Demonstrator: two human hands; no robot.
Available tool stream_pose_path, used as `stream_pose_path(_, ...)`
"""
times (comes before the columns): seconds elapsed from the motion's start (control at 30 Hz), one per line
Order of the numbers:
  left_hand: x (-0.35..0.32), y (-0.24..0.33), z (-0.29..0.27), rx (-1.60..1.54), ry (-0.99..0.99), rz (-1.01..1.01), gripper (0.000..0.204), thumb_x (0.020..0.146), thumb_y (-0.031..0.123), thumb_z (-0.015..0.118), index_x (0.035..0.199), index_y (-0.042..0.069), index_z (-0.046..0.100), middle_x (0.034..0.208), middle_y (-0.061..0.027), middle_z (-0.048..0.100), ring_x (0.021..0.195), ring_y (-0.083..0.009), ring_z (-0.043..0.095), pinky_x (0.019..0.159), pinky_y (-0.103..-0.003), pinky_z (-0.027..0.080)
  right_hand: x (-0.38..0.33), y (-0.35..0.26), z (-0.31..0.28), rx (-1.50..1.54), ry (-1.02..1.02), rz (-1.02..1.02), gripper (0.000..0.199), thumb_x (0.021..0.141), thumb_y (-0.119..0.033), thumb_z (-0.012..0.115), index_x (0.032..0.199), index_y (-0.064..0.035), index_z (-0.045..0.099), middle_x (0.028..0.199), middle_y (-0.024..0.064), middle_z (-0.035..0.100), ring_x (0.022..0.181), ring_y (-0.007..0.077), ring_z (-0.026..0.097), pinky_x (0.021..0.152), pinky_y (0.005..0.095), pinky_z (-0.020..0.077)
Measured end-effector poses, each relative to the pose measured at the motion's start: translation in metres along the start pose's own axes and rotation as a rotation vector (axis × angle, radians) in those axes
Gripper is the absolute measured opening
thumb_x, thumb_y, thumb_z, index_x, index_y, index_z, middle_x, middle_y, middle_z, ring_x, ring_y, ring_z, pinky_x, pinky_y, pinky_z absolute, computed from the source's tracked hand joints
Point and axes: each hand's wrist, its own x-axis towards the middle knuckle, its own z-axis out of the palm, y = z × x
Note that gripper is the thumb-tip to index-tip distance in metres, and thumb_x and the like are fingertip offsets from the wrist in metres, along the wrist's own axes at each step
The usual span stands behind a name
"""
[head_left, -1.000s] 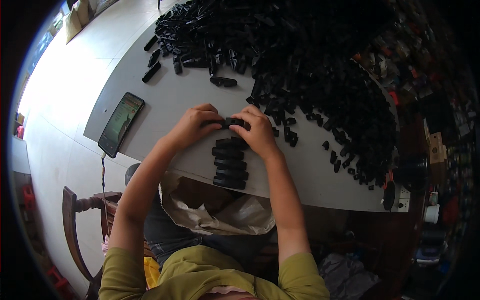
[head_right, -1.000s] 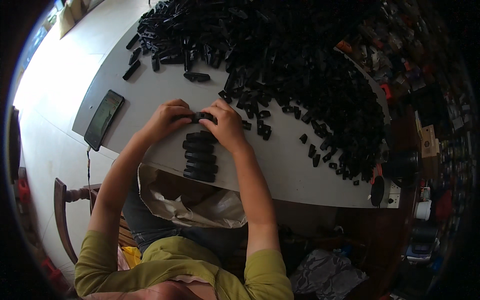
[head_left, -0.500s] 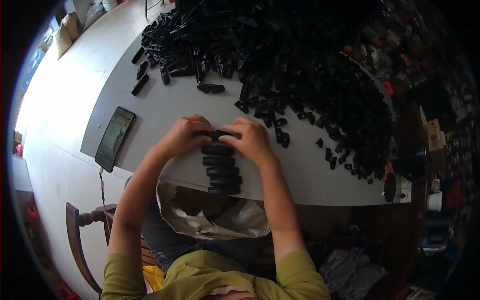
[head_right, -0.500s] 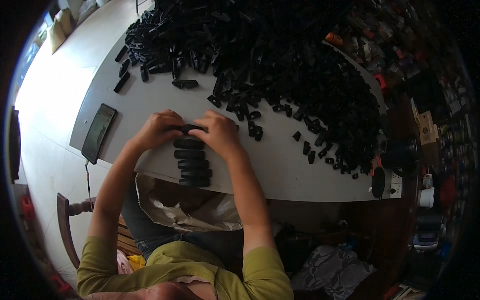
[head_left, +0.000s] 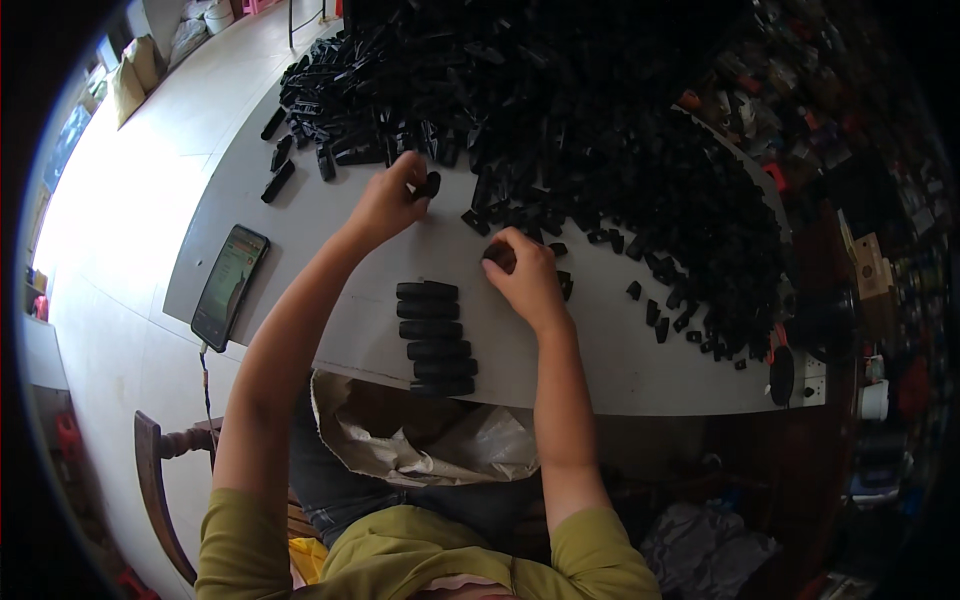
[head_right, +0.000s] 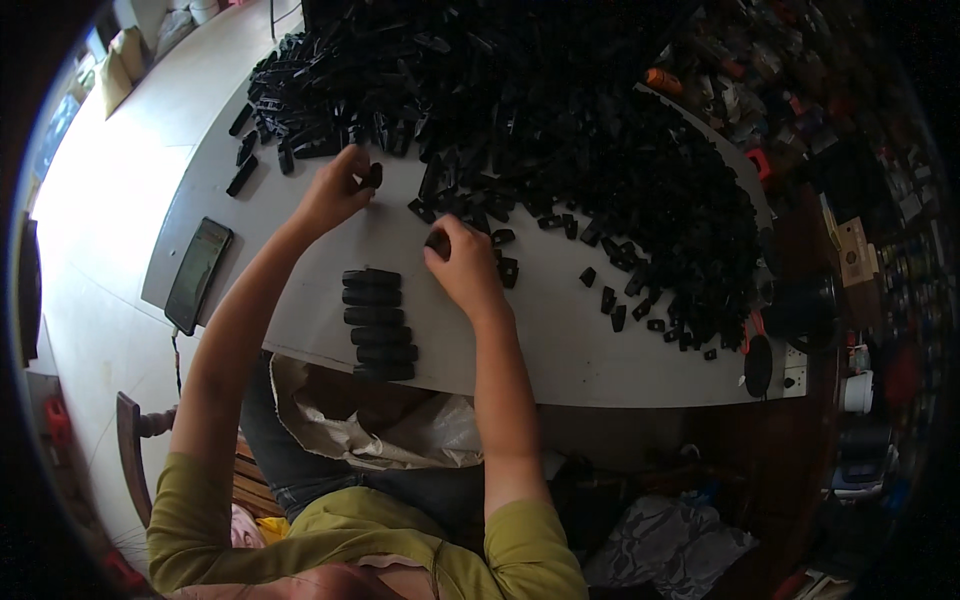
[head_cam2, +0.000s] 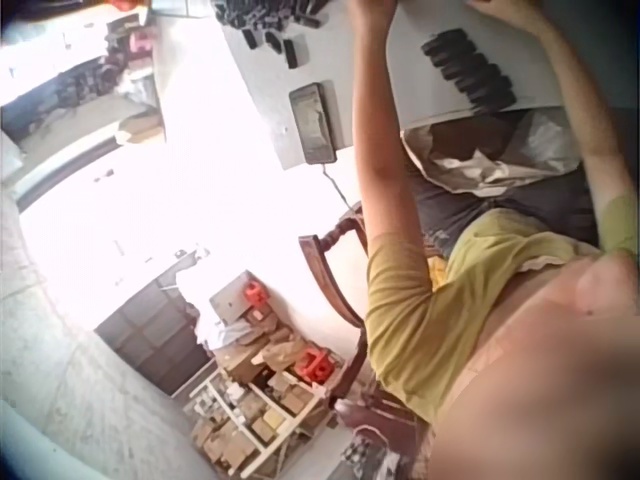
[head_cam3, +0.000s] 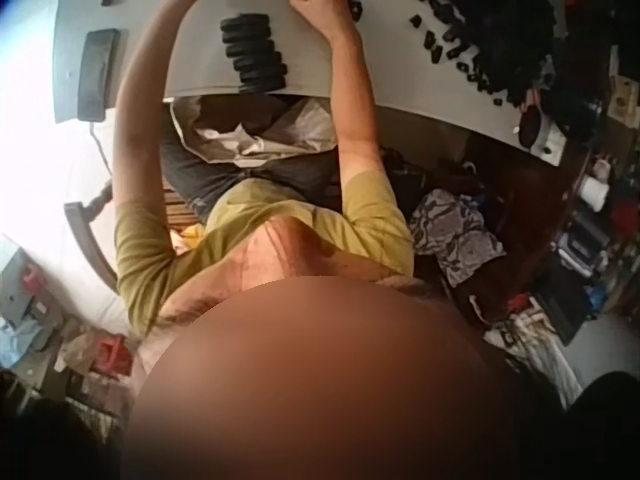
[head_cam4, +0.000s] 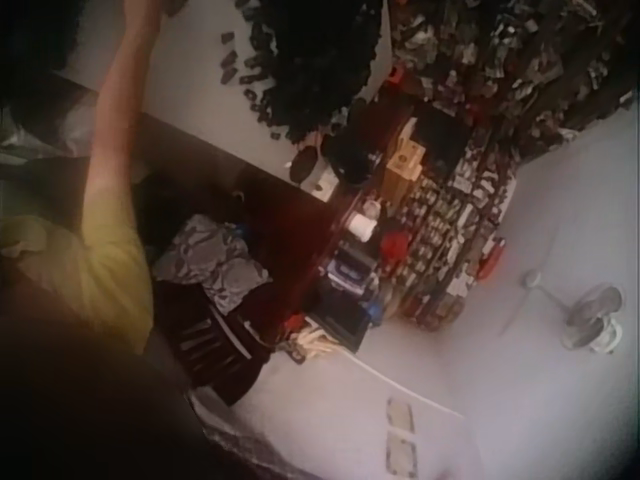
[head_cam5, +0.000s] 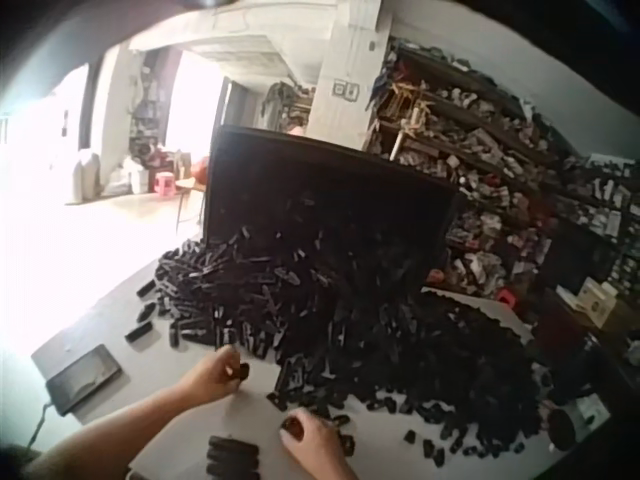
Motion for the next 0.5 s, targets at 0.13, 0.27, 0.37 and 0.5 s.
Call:
stream_pose_path(0.13,-0.029,-0.024,0.003,-0.624,-0.249,-0.023,0.027,0.082,-0.004,0.062,0.108,0.002,0.056,0.098,-0.0055,0.067,0.088,-0.0127,0.062,0.075,-0.028,0.051,0.007,-0.003,0.015,0.155,0.138,-0.124,0.023,0.075,-0.006,0.076,0.097,-0.0008,0.068,0.088,0.0055,0.066,0.074,0.0135,0.063,0.066,0.0262,0.0496)
stream_pose_path(0.27,-0.044,-0.025,0.013,-0.407,-0.182,0.132,0.020,0.079,-0.002,0.068,0.098,-0.001,0.066,0.100,-0.0079,0.066,0.087,-0.0173,0.064,0.076,-0.030,0.052,0.010,0.009,0.028,0.246,0.117,-0.118,0.026,0.074,-0.009,0.077,0.098,-0.0024,0.070,0.094,0.0098,0.065,0.080,0.0240,0.063,0.070,0.0321,0.0507)
stream_pose_path(0.37,-0.046,-0.013,0.002,-0.084,-0.226,0.146,0.021,0.077,-0.005,0.068,0.098,-0.001,0.067,0.104,-0.0085,0.064,0.095,-0.0183,0.063,0.085,-0.029,0.051,0.010,0.015,0.028,0.030,0.104,-0.262,0.027,0.072,-0.009,0.078,0.097,-0.0017,0.071,0.093,0.0103,0.065,0.081,0.0247,0.062,0.073,0.0320,0.0503)
stream_pose_path(0.5,-0.048,-0.013,0.001,-0.130,-0.204,0.117,0.021,0.073,-0.004,0.071,0.094,-0.001,0.069,0.101,-0.0095,0.064,0.092,-0.0204,0.064,0.084,-0.030,0.051,0.007,0.014,0.016,0.027,0.016,-0.217,0.027,0.070,-0.007,0.079,0.095,0.0003,0.072,0.085,0.0084,0.064,0.072,0.0192,0.059,0.067,0.0285,0.0480)
